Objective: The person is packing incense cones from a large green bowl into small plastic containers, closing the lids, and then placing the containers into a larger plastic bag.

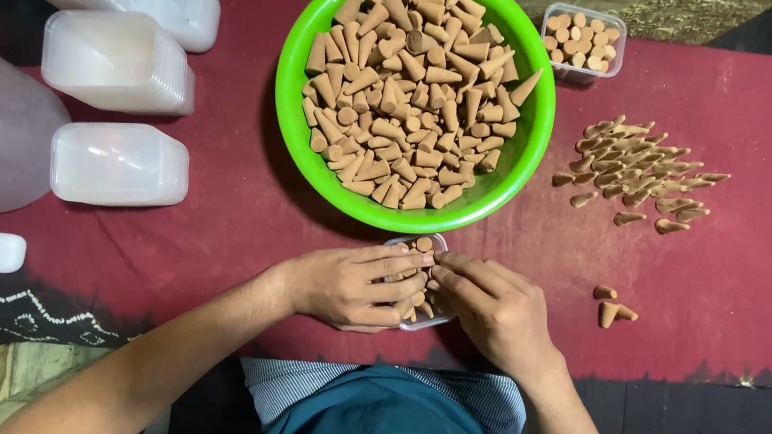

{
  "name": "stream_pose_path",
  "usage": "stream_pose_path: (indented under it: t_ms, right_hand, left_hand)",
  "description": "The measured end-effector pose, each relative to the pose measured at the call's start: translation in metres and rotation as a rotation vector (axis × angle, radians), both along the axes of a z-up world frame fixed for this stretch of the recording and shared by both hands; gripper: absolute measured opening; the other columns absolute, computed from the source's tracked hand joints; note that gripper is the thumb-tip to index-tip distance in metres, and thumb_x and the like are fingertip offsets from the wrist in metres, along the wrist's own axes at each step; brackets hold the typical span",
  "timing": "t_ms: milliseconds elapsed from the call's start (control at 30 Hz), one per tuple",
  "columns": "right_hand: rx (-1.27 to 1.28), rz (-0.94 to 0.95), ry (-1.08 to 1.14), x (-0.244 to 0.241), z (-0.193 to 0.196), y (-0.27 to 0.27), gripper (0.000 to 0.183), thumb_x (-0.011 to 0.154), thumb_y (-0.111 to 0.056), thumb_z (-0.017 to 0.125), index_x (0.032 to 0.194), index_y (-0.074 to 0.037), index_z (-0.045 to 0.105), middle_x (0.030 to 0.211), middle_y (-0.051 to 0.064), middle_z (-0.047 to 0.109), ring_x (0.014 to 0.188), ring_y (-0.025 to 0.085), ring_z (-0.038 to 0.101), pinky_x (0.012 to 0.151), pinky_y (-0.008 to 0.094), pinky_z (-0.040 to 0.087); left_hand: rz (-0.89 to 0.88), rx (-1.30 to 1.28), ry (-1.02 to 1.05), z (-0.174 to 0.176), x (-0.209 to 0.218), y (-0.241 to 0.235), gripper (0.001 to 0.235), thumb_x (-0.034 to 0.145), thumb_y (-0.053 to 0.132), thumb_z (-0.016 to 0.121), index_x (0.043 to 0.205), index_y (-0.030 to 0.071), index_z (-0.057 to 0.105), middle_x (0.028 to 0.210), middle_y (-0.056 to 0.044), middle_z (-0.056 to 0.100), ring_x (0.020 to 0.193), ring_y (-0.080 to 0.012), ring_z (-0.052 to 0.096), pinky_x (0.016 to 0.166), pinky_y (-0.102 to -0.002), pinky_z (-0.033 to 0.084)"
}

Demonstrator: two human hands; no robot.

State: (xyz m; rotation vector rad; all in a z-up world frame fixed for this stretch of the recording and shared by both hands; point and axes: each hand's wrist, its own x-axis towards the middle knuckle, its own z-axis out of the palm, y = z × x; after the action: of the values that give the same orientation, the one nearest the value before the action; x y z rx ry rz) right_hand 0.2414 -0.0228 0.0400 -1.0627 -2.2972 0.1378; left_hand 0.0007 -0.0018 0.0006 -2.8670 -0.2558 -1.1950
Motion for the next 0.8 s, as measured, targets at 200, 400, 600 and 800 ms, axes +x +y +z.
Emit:
stream_pose_path:
  t_ms: [200, 400, 600, 800]
  right_hand:
    - [-0.106, 0.037, 0.092, -0.003, 0.013, -0.002, 0.012, 0.091, -0.009, 0.070, 0.096, -0.016, 0.078, 0.104, 0.003, 0.078, 0.082, 0.028, 0.075, 0.064, 0.039, 0.061]
    - [-0.184, 0.043, 0.192, -0.004, 0.007, 0.002, 0.009, 0.087, -0.009, 0.075, 0.095, -0.013, 0.078, 0.101, 0.005, 0.080, 0.088, 0.029, 0.078, 0.073, 0.038, 0.063]
    - [-0.173, 0.057, 0.224, -0.002, 0.005, 0.004, 0.005, 0.085, -0.008, 0.079, 0.090, -0.008, 0.077, 0.098, 0.008, 0.079, 0.086, 0.032, 0.077, 0.070, 0.042, 0.063]
    - [-0.229, 0.000, 0.348, 0.010, 0.018, 0.018, 0.010, 0.086, -0.008, 0.080, 0.096, -0.008, 0.078, 0.094, 0.010, 0.079, 0.086, 0.033, 0.078, 0.072, 0.044, 0.062]
  left_hand:
    - [0.001, 0.037, -0.009, -0.001, 0.002, 0.002, 0.020, 0.100, 0.026, 0.054, 0.097, 0.009, 0.065, 0.122, -0.017, 0.072, 0.117, -0.0375, 0.070, 0.104, -0.049, 0.054]
    - [0.013, 0.009, -0.062, 0.001, 0.002, 0.002, 0.026, 0.103, 0.025, 0.045, 0.099, 0.009, 0.065, 0.126, -0.018, 0.070, 0.121, -0.0347, 0.069, 0.105, -0.047, 0.052]
    - [0.013, -0.001, -0.057, 0.005, 0.002, 0.003, 0.026, 0.103, 0.025, 0.048, 0.099, 0.008, 0.067, 0.123, -0.018, 0.071, 0.119, -0.0336, 0.069, 0.105, -0.047, 0.052]
    - [0.011, -0.017, -0.077, 0.002, 0.001, 0.002, 0.032, 0.107, 0.026, 0.040, 0.097, 0.009, 0.066, 0.123, -0.018, 0.071, 0.119, -0.0335, 0.070, 0.104, -0.045, 0.053]
